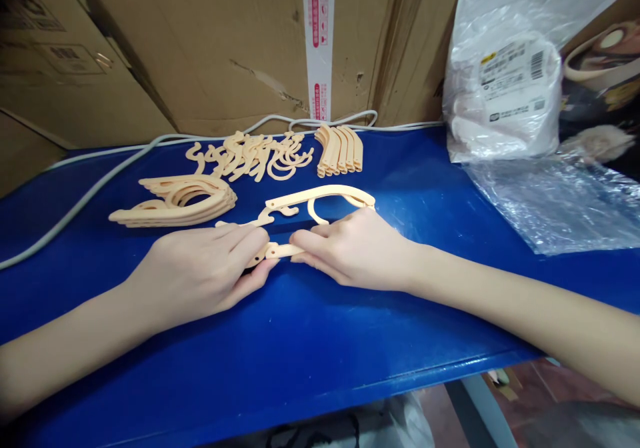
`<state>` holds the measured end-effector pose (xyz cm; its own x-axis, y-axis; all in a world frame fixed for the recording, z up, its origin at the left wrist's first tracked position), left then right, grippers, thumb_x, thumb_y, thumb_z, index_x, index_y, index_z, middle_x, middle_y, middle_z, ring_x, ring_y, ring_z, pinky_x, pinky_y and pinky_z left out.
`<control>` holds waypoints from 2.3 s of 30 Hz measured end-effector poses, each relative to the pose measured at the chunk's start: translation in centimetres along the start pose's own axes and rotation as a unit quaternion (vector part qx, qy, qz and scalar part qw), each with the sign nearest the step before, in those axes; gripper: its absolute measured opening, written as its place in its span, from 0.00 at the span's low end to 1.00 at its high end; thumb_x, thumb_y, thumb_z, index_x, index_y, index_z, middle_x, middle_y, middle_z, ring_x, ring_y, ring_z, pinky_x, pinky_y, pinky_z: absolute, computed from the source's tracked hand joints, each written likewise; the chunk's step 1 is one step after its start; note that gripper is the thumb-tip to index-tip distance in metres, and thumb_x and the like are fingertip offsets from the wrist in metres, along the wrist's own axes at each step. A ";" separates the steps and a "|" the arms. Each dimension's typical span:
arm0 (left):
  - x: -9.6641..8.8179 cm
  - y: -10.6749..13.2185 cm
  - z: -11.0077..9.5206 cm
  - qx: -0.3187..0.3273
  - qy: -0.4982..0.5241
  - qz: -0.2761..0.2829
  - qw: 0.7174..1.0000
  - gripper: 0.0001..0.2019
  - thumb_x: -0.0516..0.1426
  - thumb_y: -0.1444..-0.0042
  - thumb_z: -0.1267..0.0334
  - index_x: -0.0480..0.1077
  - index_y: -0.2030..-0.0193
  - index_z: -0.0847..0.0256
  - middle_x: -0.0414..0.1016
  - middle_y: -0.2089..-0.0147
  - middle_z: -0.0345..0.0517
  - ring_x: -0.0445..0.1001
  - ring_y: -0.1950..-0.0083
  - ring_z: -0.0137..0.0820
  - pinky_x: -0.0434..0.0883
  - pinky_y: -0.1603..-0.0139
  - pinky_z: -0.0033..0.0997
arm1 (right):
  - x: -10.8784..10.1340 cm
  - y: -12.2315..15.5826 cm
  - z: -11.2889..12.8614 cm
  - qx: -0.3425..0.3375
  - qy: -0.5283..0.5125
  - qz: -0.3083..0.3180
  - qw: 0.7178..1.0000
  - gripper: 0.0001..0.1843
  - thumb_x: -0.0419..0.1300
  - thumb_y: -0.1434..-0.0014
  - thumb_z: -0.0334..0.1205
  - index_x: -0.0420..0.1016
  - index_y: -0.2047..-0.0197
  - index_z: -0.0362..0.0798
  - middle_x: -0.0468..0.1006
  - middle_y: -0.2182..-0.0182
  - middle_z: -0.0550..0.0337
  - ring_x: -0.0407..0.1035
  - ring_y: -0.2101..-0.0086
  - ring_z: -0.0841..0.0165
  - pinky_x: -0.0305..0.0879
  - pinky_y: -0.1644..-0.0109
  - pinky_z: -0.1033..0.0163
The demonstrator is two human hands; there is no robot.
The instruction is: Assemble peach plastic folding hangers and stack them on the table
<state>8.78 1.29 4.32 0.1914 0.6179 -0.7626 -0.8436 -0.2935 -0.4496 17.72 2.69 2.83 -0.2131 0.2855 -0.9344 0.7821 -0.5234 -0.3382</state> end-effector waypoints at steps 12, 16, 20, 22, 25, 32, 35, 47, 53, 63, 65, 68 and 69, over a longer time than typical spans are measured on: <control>0.0 0.0 0.2 -0.007 0.017 -0.008 1.000 0.16 0.47 0.33 0.64 0.65 0.73 0.60 0.65 0.81 0.39 0.64 0.82 0.30 0.51 0.80 0.32 | 0.2 -0.1 0.2 -0.001 0.005 0.007 1.000 0.24 0.41 0.26 0.45 0.75 0.61 0.47 0.76 0.77 0.62 0.68 0.80 0.70 0.47 0.76 0.62; 0.2 0.1 0.2 -0.008 0.031 -0.003 0.999 0.17 0.47 0.33 0.64 0.65 0.74 0.59 0.65 0.81 0.38 0.65 0.81 0.29 0.52 0.79 0.31 | 0.4 0.1 0.0 0.009 -0.005 0.016 1.000 0.23 0.41 0.26 0.45 0.75 0.59 0.47 0.78 0.74 0.61 0.69 0.78 0.71 0.47 0.75 0.63; 0.3 0.2 0.2 -0.012 0.037 0.007 0.999 0.16 0.48 0.34 0.64 0.65 0.74 0.59 0.65 0.81 0.38 0.65 0.81 0.29 0.52 0.78 0.31 | 0.5 0.1 0.0 0.011 -0.012 0.024 1.000 0.22 0.42 0.26 0.45 0.75 0.58 0.47 0.79 0.73 0.60 0.69 0.78 0.71 0.48 0.74 0.63; 0.4 0.2 0.2 -0.012 0.039 0.009 0.999 0.16 0.48 0.34 0.64 0.65 0.74 0.60 0.64 0.82 0.38 0.64 0.81 0.29 0.52 0.78 0.31 | 0.6 0.0 0.0 0.010 -0.011 0.028 1.000 0.23 0.41 0.26 0.45 0.75 0.58 0.47 0.79 0.72 0.60 0.70 0.77 0.71 0.48 0.74 0.63; 0.5 0.2 0.2 -0.013 0.052 0.010 0.999 0.16 0.48 0.34 0.64 0.66 0.74 0.60 0.64 0.82 0.39 0.64 0.81 0.30 0.51 0.78 0.31 | 0.6 0.0 0.1 0.001 -0.013 0.027 1.000 0.23 0.41 0.26 0.45 0.75 0.58 0.46 0.80 0.72 0.60 0.71 0.77 0.70 0.50 0.74 0.62; 0.7 0.4 0.9 -0.032 0.087 0.018 0.996 0.18 0.46 0.32 0.63 0.67 0.73 0.61 0.64 0.82 0.39 0.62 0.83 0.29 0.51 0.80 0.29 | -0.2 -0.1 -0.3 -0.003 -0.019 0.002 1.000 0.19 0.48 0.28 0.46 0.76 0.58 0.45 0.82 0.69 0.59 0.75 0.73 0.68 0.58 0.70 0.63; 0.8 0.5 1.3 -0.044 0.091 0.014 0.995 0.19 0.45 0.31 0.62 0.67 0.72 0.61 0.68 0.79 0.40 0.65 0.82 0.28 0.52 0.80 0.28 | -1.0 0.0 -0.9 0.002 -0.022 -0.028 0.999 0.17 0.51 0.29 0.47 0.77 0.58 0.45 0.82 0.69 0.58 0.76 0.71 0.68 0.61 0.68 0.64; 1.2 0.7 0.9 -0.019 0.144 0.041 0.989 0.19 0.43 0.30 0.60 0.63 0.72 0.59 0.67 0.80 0.37 0.68 0.80 0.28 0.55 0.79 0.27 | -1.5 0.0 -2.3 0.001 -0.012 -0.043 0.999 0.18 0.49 0.29 0.46 0.78 0.58 0.46 0.81 0.69 0.55 0.72 0.68 0.66 0.63 0.62 0.61; 1.2 0.5 1.4 -0.045 0.109 0.041 0.992 0.19 0.41 0.29 0.62 0.65 0.70 0.60 0.68 0.78 0.39 0.64 0.82 0.28 0.54 0.80 0.26 | -1.7 0.0 -2.3 -0.002 0.005 -0.055 0.998 0.17 0.48 0.29 0.43 0.78 0.55 0.47 0.82 0.64 0.54 0.70 0.65 0.65 0.63 0.61 0.59; 1.2 0.6 1.4 -0.048 0.084 0.050 0.994 0.17 0.44 0.30 0.63 0.64 0.71 0.60 0.66 0.79 0.37 0.67 0.80 0.28 0.54 0.79 0.27 | -2.8 0.2 -4.8 0.100 0.005 -0.096 0.990 0.14 0.52 0.31 0.43 0.76 0.62 0.48 0.78 0.52 0.49 0.71 0.54 0.57 0.62 0.53 0.51; 1.2 0.6 1.5 -0.049 0.084 0.047 0.994 0.16 0.44 0.31 0.63 0.64 0.70 0.60 0.66 0.79 0.38 0.68 0.79 0.29 0.55 0.79 0.28 | -2.5 0.3 -5.4 0.115 -0.011 -0.095 0.989 0.14 0.52 0.31 0.43 0.77 0.62 0.48 0.78 0.50 0.48 0.71 0.54 0.57 0.62 0.52 0.51; 1.1 0.7 1.7 -0.050 0.088 0.036 0.994 0.15 0.45 0.31 0.64 0.65 0.70 0.60 0.69 0.78 0.38 0.70 0.78 0.29 0.55 0.79 0.29 | -1.8 0.4 -5.9 0.126 -0.031 -0.076 0.989 0.15 0.51 0.30 0.43 0.78 0.60 0.48 0.79 0.50 0.50 0.71 0.53 0.57 0.61 0.50 0.51; 1.1 0.7 1.7 -0.050 0.090 0.033 0.994 0.15 0.45 0.31 0.64 0.65 0.70 0.60 0.69 0.78 0.39 0.70 0.78 0.30 0.56 0.78 0.30 | -1.6 0.3 -6.0 0.125 -0.035 -0.069 0.989 0.15 0.51 0.30 0.43 0.79 0.59 0.49 0.80 0.51 0.51 0.72 0.54 0.58 0.61 0.50 0.51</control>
<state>7.55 3.01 3.96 0.2311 0.4574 -0.8587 -0.8049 -0.4060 -0.4329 21.83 6.83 4.92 -0.3543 0.3162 -0.8801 0.5755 -0.6681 -0.4717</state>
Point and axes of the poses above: each hand's wrist, its own y-axis away from the middle knuckle, its own x-axis out of the palm, z = x × y, the point moved 9 cm from there along -y, towards the middle knuckle
